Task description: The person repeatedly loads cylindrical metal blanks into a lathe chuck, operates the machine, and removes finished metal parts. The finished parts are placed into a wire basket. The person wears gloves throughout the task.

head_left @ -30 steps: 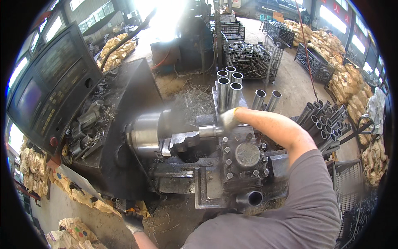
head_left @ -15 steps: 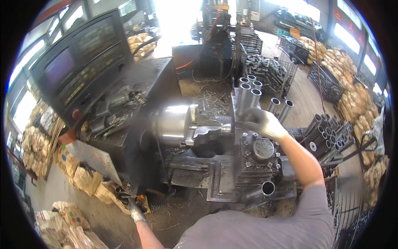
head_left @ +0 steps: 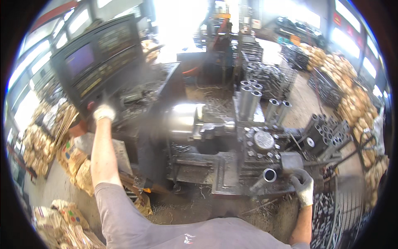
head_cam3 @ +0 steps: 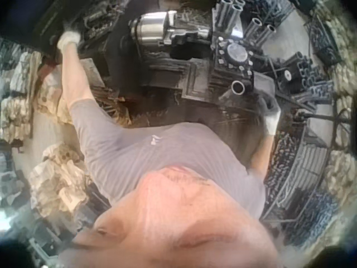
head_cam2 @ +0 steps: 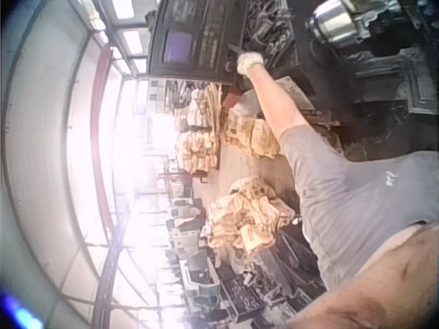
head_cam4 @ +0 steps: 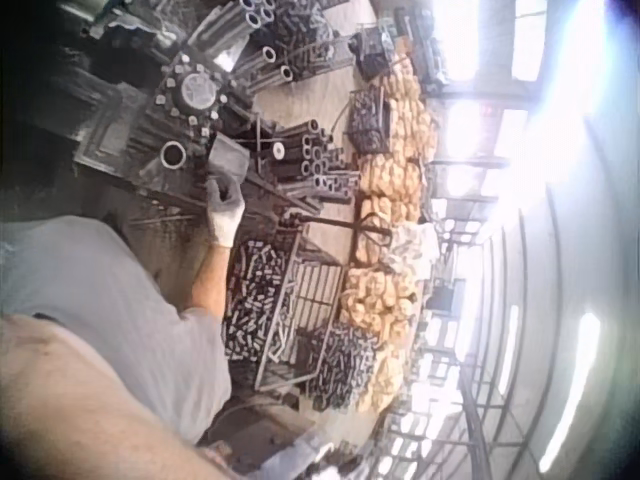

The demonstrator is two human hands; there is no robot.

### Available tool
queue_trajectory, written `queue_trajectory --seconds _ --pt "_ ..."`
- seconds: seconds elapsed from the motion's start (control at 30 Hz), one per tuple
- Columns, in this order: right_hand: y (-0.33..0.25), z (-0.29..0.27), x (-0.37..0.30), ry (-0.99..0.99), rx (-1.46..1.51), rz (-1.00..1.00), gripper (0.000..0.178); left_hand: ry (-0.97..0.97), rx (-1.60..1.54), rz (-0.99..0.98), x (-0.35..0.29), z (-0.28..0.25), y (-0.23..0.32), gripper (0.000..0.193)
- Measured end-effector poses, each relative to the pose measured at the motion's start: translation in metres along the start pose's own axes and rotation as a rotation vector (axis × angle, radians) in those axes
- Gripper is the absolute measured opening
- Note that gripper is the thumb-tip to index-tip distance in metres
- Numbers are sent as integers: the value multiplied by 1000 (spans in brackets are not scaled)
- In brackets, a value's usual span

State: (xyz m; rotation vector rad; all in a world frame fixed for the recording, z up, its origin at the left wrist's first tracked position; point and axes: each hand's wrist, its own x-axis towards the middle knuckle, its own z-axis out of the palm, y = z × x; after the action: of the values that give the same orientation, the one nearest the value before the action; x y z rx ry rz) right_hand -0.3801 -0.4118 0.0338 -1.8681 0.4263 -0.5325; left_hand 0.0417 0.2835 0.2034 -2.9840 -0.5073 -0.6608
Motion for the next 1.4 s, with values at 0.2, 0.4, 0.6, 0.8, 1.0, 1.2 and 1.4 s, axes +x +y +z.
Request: queue_trajectory --seconds 0.2,0.4,0.6,0.8,1.0,1.2,1.4 --pt "30 -18 -36 -24 -132 55 32 599 -629 416 -200 -23 86 48" --pt "68 8 -21 -314 -119 127 40 -497 -736 36 -533 84 86 23" --pt "30 58 12 -496 -222 -175 71 -1133 -377 -944 -853 218 -106 51" --pt "42 130 -7 -590 -436 -296 40 -1166 -9 -554 -1068 176 -164 48" --pt "24 244 -205 -1212 -111 -532 41 -590 -670 -1419 -1118 96 -106 53" --pt "-43 270 -467 -1984 -250 -1013 40 -338 -622 -1942 -1279 34 -74 48" --pt "-40 271 -660 -2404 395 -1650 34 -243 -246 -2178 -1425 -13 53 37"
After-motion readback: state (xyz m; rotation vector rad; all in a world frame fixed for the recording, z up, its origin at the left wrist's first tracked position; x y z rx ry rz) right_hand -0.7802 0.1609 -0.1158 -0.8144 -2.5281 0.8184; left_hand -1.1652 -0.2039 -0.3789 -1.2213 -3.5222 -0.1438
